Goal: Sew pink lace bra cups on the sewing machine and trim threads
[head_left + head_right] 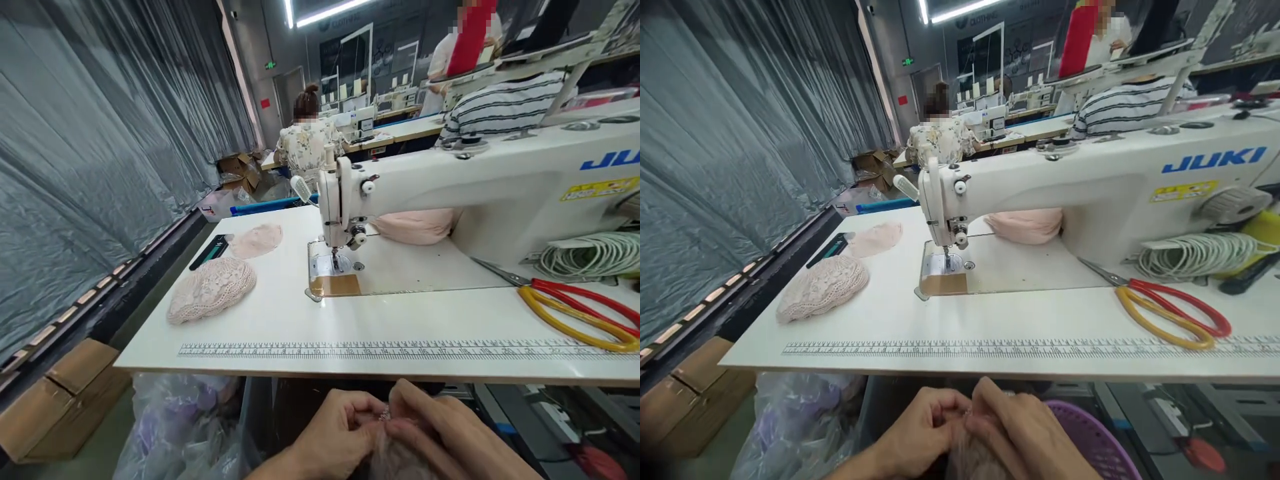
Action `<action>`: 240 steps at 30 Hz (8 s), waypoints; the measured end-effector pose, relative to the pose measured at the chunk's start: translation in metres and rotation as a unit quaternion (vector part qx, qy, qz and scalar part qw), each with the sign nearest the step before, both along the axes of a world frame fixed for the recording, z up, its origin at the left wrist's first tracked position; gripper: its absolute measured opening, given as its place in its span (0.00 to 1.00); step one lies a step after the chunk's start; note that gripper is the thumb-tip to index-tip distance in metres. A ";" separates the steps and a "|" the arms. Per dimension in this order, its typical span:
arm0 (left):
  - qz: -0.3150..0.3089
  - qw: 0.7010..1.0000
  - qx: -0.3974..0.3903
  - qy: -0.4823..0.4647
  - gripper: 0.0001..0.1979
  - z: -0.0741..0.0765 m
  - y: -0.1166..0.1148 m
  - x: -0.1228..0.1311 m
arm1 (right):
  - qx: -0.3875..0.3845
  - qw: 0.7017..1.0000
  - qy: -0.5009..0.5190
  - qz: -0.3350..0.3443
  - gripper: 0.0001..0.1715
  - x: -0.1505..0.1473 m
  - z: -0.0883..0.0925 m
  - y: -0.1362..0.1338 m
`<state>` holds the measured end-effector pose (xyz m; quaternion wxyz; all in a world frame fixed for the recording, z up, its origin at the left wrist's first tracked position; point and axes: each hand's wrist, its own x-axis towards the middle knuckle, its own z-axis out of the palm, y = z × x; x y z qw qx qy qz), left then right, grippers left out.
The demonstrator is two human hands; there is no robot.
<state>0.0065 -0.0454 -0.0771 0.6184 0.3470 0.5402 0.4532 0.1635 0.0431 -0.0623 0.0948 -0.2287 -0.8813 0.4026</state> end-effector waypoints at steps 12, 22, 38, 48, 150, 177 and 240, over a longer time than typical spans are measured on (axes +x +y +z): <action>-0.038 0.997 0.041 0.054 0.25 -0.006 -0.016 -0.026 | -0.082 0.987 -0.140 -0.012 0.11 -0.018 0.005 0.001; 0.088 0.941 0.084 0.317 0.24 -0.016 -0.034 0.003 | -0.052 0.989 -0.136 -0.002 0.19 -0.025 0.002 0.000; 0.020 0.988 -0.021 0.150 0.20 -0.009 -0.035 -0.014 | -0.223 0.963 -0.142 0.048 0.10 -0.013 0.008 0.000; 0.011 0.978 -0.045 0.204 0.13 -0.004 -0.039 -0.018 | -0.165 0.970 -0.176 0.028 0.09 -0.009 -0.003 -0.005; -0.105 0.987 -0.119 -0.027 0.25 0.006 -0.031 -0.031 | -0.426 0.899 -0.073 0.070 0.21 0.007 -0.006 0.010; -0.132 0.988 -0.012 0.078 0.17 0.005 -0.027 -0.028 | -0.435 0.886 -0.119 0.109 0.24 0.003 0.004 0.013; -0.164 0.978 -0.062 0.114 0.12 0.009 -0.033 -0.039 | -0.388 0.906 -0.118 0.119 0.15 -0.012 -0.011 0.008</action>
